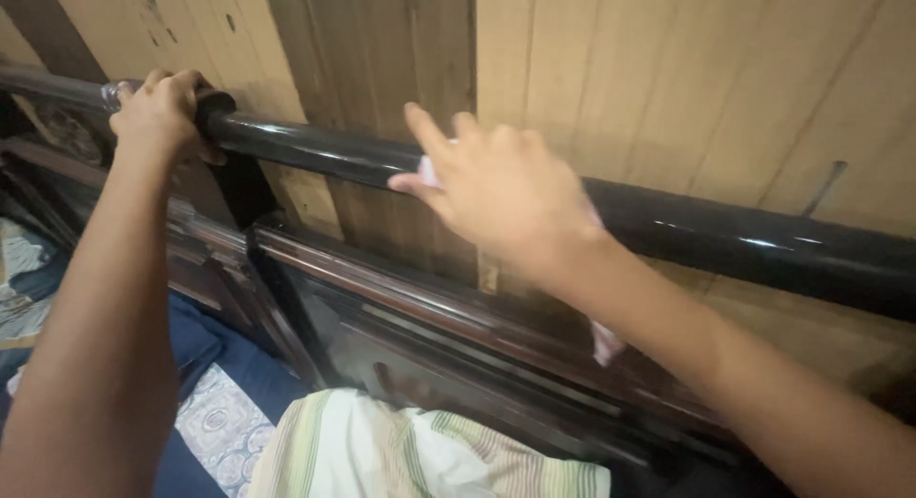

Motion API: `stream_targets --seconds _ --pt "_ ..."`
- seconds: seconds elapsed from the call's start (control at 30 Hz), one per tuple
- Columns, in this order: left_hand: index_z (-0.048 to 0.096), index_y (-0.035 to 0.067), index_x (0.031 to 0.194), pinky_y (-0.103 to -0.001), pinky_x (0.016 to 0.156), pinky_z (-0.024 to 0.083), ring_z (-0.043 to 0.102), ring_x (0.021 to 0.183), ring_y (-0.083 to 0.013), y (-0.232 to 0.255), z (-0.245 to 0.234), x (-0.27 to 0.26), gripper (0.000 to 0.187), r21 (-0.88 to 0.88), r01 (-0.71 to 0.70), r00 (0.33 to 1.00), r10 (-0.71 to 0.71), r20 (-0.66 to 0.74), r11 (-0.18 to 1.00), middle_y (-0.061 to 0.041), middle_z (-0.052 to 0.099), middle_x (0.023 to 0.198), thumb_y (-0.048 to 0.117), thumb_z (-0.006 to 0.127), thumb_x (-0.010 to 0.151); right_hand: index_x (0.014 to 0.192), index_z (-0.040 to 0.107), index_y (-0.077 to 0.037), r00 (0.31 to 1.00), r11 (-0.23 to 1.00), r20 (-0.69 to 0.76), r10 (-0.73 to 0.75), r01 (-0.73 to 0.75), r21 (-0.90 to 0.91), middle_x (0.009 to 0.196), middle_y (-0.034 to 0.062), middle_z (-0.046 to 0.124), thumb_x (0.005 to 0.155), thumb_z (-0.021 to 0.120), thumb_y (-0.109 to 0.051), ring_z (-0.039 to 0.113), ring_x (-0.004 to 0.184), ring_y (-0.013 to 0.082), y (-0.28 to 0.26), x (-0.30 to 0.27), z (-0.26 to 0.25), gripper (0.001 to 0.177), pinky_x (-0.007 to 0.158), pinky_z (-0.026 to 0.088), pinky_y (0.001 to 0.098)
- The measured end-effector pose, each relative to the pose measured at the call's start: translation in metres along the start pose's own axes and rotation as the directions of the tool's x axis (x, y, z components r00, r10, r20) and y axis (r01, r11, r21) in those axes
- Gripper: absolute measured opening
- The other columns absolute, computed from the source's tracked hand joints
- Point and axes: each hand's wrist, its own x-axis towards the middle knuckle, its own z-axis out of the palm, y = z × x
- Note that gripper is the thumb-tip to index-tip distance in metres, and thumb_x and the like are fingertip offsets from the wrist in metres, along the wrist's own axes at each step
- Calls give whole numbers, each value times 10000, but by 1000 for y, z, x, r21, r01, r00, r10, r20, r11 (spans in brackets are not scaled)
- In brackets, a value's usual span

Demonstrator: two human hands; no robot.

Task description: Cleaning the headboard of a bed with a cloth.

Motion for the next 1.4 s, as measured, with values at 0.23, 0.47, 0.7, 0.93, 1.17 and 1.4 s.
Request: stream_targets --seconds 0.23,0.47,0.7,0.93,1.17,1.4 --pt "622 318 1382 -662 979 463 409 1378 -515 6 -8 -5 1063 -39 24 1000 -23 14 999 -63 572 1439 144 1032 417 1243 610 -40 882 976 -436 -181 215 30 899 163 739 1029 464 -621 754 799 299 -54 106 65 637 630 612 410" --pt "613 274 1359 -653 959 476 413 1373 -527 8 -7 -4 1034 -15 3 1000 -3 -30 1000 -51 580 1435 146 1021 418 1516 341 -10 856 959 -507 -98 218 181 1012 168 739 956 518 -669 747 904 346 -120 216 100 883 724 613 476" --pt "600 266 1345 -629 1029 438 420 1349 -547 -8 4 6 1018 -22 -59 998 59 -23 998 -72 575 1408 218 1014 417 1600 -136 -163 951 875 -310 -23 169 454 1192 206 709 1007 442 -664 700 1066 408 -158 282 100 968 830 582 561" --pt "547 261 1403 -635 1058 373 411 1322 -541 -5 -3 2 1095 -44 -162 986 159 -57 986 -116 541 1399 228 1017 415 1436 428 -116 969 863 -242 -49 163 478 1231 198 676 1034 388 -604 658 1132 402 -158 279 94 634 926 540 522" --pt "581 301 1398 -613 1067 457 424 1415 -499 -11 7 10 915 -78 -80 996 82 20 994 -52 550 1482 247 966 569 983 763 -114 893 948 -442 -84 207 240 939 147 738 957 571 -437 738 869 349 -135 234 95 376 732 604 466" --pt "512 321 1450 -645 1022 454 433 1398 -451 1 -11 -2 1108 20 -9 995 7 98 1000 -92 487 1520 304 1032 472 904 696 -78 766 992 -639 -66 118 39 776 110 722 922 679 -418 750 758 263 -73 121 87 341 631 600 403"
